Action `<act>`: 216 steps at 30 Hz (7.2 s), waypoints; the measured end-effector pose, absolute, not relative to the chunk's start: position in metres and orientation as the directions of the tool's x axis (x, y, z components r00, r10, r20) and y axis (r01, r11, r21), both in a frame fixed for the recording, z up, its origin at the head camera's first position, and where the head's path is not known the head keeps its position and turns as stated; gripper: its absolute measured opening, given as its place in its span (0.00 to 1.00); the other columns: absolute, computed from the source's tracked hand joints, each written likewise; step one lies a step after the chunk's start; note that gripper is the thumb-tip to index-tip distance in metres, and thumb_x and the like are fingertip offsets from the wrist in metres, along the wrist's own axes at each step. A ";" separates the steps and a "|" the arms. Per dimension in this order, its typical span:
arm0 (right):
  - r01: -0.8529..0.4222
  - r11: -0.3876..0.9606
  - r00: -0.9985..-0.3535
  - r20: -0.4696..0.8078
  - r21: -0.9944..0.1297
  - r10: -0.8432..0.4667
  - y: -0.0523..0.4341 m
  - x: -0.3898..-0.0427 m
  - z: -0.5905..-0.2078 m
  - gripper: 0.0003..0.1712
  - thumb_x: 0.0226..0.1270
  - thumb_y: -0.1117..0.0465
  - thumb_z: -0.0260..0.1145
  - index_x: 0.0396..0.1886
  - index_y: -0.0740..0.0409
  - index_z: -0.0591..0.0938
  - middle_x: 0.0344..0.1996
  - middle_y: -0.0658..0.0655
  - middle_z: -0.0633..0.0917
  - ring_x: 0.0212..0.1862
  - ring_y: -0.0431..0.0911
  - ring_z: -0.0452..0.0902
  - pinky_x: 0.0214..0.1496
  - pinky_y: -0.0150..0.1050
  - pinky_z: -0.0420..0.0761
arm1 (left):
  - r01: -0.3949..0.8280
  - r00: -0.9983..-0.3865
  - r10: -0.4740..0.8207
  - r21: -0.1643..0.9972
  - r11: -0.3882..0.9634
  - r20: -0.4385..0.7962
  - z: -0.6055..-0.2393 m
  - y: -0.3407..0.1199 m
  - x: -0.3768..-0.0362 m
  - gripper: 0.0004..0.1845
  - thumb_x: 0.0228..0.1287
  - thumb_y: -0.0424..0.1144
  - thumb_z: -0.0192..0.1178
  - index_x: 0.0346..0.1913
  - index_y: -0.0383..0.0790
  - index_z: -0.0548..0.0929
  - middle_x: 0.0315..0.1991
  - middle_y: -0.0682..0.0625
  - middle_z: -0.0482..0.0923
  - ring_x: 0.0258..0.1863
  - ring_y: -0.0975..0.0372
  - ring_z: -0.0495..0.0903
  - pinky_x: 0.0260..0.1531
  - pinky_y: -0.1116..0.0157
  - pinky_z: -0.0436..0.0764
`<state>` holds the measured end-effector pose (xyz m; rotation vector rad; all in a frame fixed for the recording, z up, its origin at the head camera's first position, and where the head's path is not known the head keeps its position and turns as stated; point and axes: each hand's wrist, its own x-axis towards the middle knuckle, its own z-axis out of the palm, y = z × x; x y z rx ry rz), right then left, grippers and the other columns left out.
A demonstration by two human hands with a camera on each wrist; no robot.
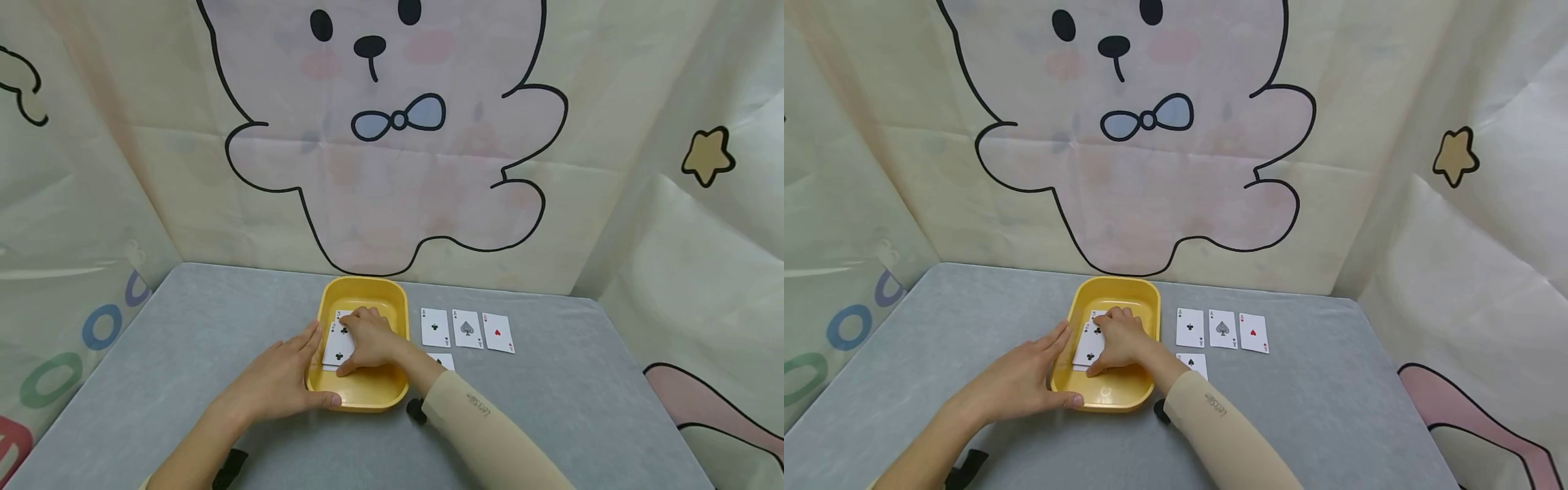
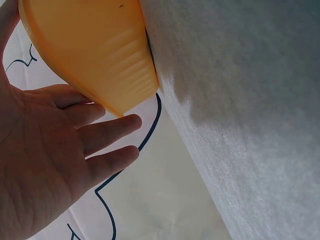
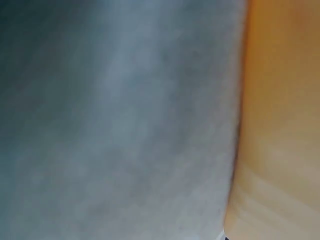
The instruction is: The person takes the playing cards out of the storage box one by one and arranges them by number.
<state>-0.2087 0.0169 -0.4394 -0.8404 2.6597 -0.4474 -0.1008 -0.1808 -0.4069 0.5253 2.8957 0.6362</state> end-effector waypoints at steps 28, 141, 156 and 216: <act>-0.457 0.715 -0.794 -0.121 -0.530 -0.596 0.045 -0.209 -0.401 0.56 0.53 0.40 0.82 0.79 0.53 0.70 0.66 0.58 0.72 0.64 0.50 0.64 0.66 0.47 0.74 | 0.282 -0.932 0.351 0.436 0.855 -0.087 -0.406 -0.181 -0.103 0.68 0.52 0.76 0.69 0.81 0.29 0.57 0.82 0.36 0.53 0.76 0.41 0.66 0.71 0.33 0.63; -0.542 0.708 -0.777 -0.050 -0.453 -0.627 0.271 -0.164 -0.442 0.55 0.38 0.52 0.89 0.70 0.63 0.77 0.61 0.60 0.75 0.64 0.58 0.68 0.65 0.58 0.73 | 0.248 -0.943 0.319 0.445 0.860 -0.092 -0.406 -0.176 -0.101 0.69 0.49 0.75 0.72 0.81 0.29 0.58 0.82 0.36 0.55 0.75 0.42 0.67 0.71 0.37 0.65; -0.450 0.683 -0.806 -0.068 -0.575 -0.588 0.266 -0.165 -0.402 0.45 0.61 0.52 0.78 0.73 0.65 0.73 0.66 0.64 0.75 0.64 0.62 0.71 0.62 0.61 0.78 | 0.233 -0.945 0.310 0.444 0.865 -0.107 -0.405 -0.176 -0.101 0.69 0.48 0.74 0.73 0.81 0.29 0.59 0.82 0.37 0.55 0.76 0.43 0.66 0.72 0.37 0.64; -0.475 0.527 -0.731 -0.018 -0.705 -0.683 0.099 -0.206 -0.367 0.35 0.67 0.57 0.74 0.72 0.61 0.76 0.65 0.58 0.80 0.63 0.55 0.75 0.65 0.57 0.78 | 0.257 -0.940 0.329 0.450 0.855 -0.090 -0.406 -0.178 -0.101 0.69 0.50 0.76 0.71 0.81 0.29 0.57 0.82 0.36 0.53 0.76 0.42 0.66 0.72 0.36 0.63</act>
